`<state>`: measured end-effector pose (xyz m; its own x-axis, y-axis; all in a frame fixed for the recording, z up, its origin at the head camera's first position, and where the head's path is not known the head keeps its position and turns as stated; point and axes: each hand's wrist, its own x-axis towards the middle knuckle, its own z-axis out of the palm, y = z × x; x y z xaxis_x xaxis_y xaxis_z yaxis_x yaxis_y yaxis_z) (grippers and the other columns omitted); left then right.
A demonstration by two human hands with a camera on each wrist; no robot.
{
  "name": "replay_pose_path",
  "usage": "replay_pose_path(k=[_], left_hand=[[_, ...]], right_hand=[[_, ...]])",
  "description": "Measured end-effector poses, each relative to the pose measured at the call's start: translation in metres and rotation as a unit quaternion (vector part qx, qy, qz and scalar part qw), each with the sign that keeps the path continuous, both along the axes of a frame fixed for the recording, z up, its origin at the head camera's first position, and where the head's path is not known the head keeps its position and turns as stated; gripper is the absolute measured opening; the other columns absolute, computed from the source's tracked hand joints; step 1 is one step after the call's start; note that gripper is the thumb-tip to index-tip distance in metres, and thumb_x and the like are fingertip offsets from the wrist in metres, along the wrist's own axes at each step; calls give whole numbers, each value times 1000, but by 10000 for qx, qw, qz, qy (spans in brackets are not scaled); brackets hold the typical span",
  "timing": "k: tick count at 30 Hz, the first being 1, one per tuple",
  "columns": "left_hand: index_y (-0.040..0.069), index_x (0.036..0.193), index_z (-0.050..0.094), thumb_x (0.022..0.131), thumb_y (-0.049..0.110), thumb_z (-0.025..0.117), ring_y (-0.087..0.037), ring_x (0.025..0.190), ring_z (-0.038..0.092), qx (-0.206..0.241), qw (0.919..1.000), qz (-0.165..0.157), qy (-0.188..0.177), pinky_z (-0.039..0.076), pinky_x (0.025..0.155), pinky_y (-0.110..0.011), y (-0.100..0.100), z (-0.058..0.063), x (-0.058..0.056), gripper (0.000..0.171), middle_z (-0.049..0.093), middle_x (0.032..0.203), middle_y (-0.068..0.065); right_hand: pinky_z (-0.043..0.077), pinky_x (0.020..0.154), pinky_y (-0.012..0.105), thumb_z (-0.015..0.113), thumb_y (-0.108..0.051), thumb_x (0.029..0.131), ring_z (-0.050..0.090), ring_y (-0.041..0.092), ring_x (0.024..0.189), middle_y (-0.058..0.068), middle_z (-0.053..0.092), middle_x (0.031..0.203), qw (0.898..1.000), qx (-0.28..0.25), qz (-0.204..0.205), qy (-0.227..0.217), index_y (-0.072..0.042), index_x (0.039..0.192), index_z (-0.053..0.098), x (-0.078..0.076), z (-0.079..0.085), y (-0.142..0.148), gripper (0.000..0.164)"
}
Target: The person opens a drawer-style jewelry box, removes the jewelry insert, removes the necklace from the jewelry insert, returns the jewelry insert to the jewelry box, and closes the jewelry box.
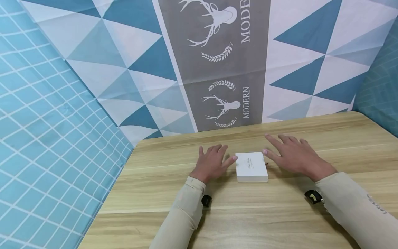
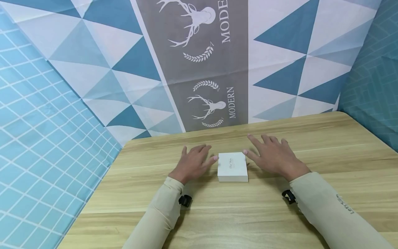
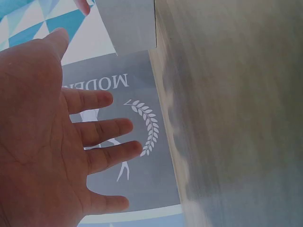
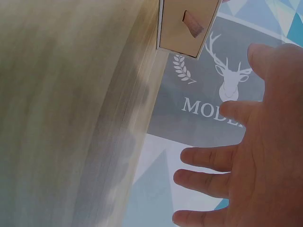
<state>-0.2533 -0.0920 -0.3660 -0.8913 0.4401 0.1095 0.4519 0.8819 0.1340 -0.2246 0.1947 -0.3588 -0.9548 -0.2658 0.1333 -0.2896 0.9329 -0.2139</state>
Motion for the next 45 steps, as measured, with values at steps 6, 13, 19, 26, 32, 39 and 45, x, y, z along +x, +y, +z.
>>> replay_pose_path(k=[6,13,19,26,32,39,45], left_hand=[[18,151,46,101,68,30,-29,138,44,-79,10000,-10,30,14,113,-66,0,0,1,72,47,151,-7],[17,152,44,101,67,30,-26,137,46,-105,9999,-51,77,21,112,-63,1,1,2,72,50,149,-6],[16,153,42,101,67,28,-25,133,50,-158,9998,-124,33,27,111,-60,2,1,2,73,54,145,-7],[16,150,46,102,65,29,-25,122,59,-272,9994,-190,125,40,103,-51,4,1,3,71,62,135,-7],[15,146,52,104,63,29,-24,116,63,-323,9992,-200,146,48,93,-46,6,0,3,68,66,130,-6],[15,142,56,104,63,29,-23,110,66,-319,9990,-292,87,52,85,-43,7,-2,3,67,69,124,-5],[14,136,62,104,61,30,-21,105,68,-210,9990,-376,93,53,82,-40,8,-1,4,65,71,119,-4]], right_hand=[[29,98,75,28,-66,102,39,56,132,34,42,146,10000,37,26,-12,-15,158,30,0,-1,-1,76],[33,94,74,28,-66,102,45,55,127,33,46,143,10000,23,46,1,-15,158,31,0,-2,-1,76],[38,91,72,30,-64,102,50,52,123,32,50,139,9999,-74,117,52,-15,157,34,-1,-3,-1,74],[43,86,69,31,-63,103,53,50,120,32,53,135,9998,-125,156,45,-14,156,35,0,-2,-2,72],[45,83,68,30,-63,103,54,50,120,31,54,134,9997,-146,167,-36,-13,156,36,0,-3,-2,73],[46,82,67,31,-62,103,56,49,118,31,56,132,9996,-141,224,-4,-13,155,38,1,-5,-3,72],[47,81,67,31,-61,104,56,48,117,30,56,131,9996,-157,255,10,-13,155,38,2,-5,-3,71]])
